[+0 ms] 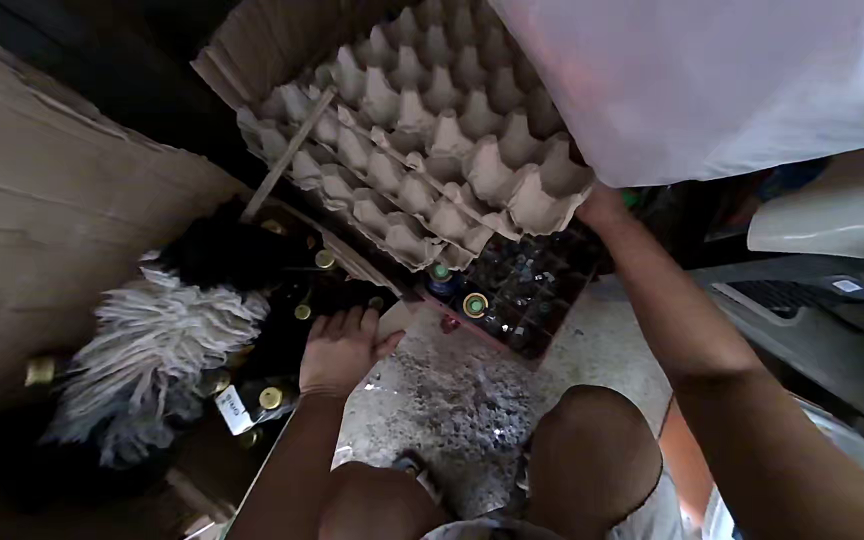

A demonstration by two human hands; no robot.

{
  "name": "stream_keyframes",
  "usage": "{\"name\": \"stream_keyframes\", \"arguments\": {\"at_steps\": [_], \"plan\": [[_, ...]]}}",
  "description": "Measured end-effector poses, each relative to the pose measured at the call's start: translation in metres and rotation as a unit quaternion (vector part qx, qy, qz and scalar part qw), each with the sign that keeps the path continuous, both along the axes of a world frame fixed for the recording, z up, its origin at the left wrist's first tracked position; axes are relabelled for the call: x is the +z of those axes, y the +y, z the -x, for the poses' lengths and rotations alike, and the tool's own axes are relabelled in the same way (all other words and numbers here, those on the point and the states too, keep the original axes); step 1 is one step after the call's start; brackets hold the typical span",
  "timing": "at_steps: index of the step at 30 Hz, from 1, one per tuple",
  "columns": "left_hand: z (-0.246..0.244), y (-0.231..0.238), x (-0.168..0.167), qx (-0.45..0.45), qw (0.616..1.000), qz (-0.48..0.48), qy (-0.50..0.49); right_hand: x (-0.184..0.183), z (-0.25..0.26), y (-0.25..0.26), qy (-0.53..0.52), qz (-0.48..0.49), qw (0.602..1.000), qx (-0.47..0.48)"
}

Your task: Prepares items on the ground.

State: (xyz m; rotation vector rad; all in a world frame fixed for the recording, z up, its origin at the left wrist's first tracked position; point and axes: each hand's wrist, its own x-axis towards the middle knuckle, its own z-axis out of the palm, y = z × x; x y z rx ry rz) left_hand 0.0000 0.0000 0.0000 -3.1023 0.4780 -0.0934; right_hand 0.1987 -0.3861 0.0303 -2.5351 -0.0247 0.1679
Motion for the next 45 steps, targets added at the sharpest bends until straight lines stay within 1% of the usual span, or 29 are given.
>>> {"name": "stream_keyframes", "arguments": {"at_steps": [1, 2, 5, 7, 9, 11, 14, 17, 19, 21, 23, 26, 29, 31, 33, 34, 36, 38, 40, 41, 42, 43, 45], "plan": [[0.000, 0.000, 0.000, 0.000, 1.000, -0.001, 0.003, 0.005, 0.016, -0.002, -0.067, -0.013, 0.998, 0.015], [-0.001, -0.001, 0.001, 0.000, 1.000, -0.002, 0.005, 0.015, 0.031, -0.004, -0.095, -0.028, 0.995, 0.026], [-0.002, -0.002, 0.002, -0.002, 1.000, -0.005, 0.002, 0.050, 0.083, -0.015, -0.039, -0.086, 0.995, 0.033], [-0.002, -0.001, 0.002, -0.001, 1.000, -0.002, 0.003, 0.057, 0.113, -0.023, 0.005, -0.141, 0.990, 0.023], [-0.002, -0.001, 0.002, -0.002, 1.000, -0.002, 0.004, 0.053, 0.140, -0.028, 0.058, -0.184, 0.981, 0.019], [-0.002, -0.001, 0.003, -0.005, 1.000, -0.004, 0.007, 0.042, 0.162, -0.031, 0.102, -0.205, 0.973, 0.023], [-0.002, -0.002, 0.004, -0.005, 1.000, -0.007, 0.006, 0.023, 0.181, -0.026, 0.156, -0.214, 0.964, 0.017], [-0.001, -0.002, 0.005, -0.002, 1.000, -0.005, 0.008, 0.014, 0.190, -0.014, 0.173, -0.217, 0.961, 0.010], [-0.002, -0.004, 0.007, 0.002, 1.000, 0.002, 0.019, 0.012, 0.190, -0.006, 0.154, -0.192, 0.969, 0.015], [-0.002, -0.006, 0.009, 0.010, 0.999, 0.007, 0.032, 0.009, 0.187, -0.002, 0.136, -0.133, 0.980, 0.052], [-0.002, -0.006, 0.010, 0.016, 0.999, 0.010, 0.033, 0.008, 0.185, 0.004, 0.139, -0.088, 0.982, 0.095], [0.000, -0.008, 0.008, 0.017, 0.999, 0.012, 0.030, 0.009, 0.188, 0.008, 0.191, -0.042, 0.967, 0.163], [0.001, -0.009, 0.010, 0.022, 0.999, 0.018, 0.028, 0.026, 0.196, 0.018, 0.192, -0.041, 0.952, 0.237], [0.001, -0.010, 0.012, 0.027, 0.999, 0.023, 0.036, 0.037, 0.200, 0.025, 0.191, -0.042, 0.945, 0.261], [0.002, -0.009, 0.011, 0.027, 0.999, 0.027, 0.039, 0.047, 0.204, 0.033, 0.212, -0.018, 0.937, 0.277], [0.002, -0.008, 0.010, 0.026, 0.999, 0.026, 0.037, 0.052, 0.207, 0.038, 0.227, -0.004, 0.930, 0.290], [0.002, -0.007, 0.011, 0.026, 0.999, 0.024, 0.036, 0.063, 0.217, 0.053, 0.266, 0.013, 0.903, 0.336], [0.002, -0.006, 0.010, 0.022, 0.999, 0.026, 0.039, 0.067, 0.233, 0.068, 0.308, -0.020, 0.863, 0.399], [0.002, -0.005, 0.008, 0.017, 0.999, 0.023, 0.032, 0.055, 0.243, 0.078, 0.354, -0.079, 0.810, 0.460], [0.002, -0.004, 0.008, 0.018, 0.999, 0.020, 0.033, 0.044, 0.244, 0.079, 0.378, -0.096, 0.788, 0.476], [0.002, -0.003, 0.007, 0.018, 0.999, 0.016, 0.035, 0.036, 0.241, 0.077, 0.412, -0.089, 0.775, 0.471], [0.002, -0.003, 0.006, 0.016, 0.999, 0.013, 0.034, 0.029, 0.236, 0.074, 0.442, -0.052, 0.773, 0.452], [0.002, -0.004, 0.008, 0.021, 0.999, 0.015, 0.044, 0.023, 0.223, 0.069, 0.465, 0.046, 0.795, 0.388]]}}
